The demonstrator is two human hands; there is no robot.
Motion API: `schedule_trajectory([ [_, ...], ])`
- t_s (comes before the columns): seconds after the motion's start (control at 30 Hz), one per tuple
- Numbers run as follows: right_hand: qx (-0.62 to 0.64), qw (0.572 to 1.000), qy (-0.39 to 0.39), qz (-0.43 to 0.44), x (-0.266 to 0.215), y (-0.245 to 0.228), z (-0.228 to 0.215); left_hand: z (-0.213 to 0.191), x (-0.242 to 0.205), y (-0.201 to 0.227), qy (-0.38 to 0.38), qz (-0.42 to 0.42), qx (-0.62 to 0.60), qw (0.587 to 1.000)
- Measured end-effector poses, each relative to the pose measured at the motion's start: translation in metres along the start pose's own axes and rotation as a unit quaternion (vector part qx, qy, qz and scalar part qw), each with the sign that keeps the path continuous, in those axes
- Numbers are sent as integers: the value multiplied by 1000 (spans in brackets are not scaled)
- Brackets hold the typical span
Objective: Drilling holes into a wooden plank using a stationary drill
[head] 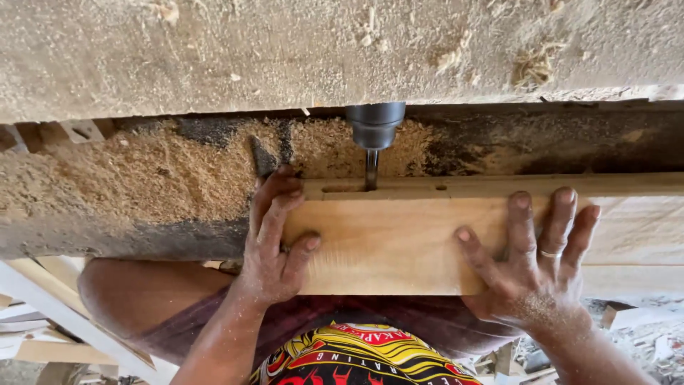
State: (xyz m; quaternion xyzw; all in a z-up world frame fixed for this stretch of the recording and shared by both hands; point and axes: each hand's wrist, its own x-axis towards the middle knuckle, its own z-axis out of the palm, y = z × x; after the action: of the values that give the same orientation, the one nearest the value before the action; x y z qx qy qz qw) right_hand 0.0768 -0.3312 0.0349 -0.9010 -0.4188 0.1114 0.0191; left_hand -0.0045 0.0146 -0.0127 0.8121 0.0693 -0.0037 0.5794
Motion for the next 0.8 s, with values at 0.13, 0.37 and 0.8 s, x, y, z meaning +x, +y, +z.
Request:
schedule_trajectory([
  [0.13,2,1000,8,-8,-2,3,3,-2,3,3,-4,2,18,1000],
  [0.37,5,999,-39,-35,9,9,2,-7,9,5,-12,11,41,999],
  [0.8,1,996,-25,-84,34,6,-10,-13,25,8,-11,46,68,997],
])
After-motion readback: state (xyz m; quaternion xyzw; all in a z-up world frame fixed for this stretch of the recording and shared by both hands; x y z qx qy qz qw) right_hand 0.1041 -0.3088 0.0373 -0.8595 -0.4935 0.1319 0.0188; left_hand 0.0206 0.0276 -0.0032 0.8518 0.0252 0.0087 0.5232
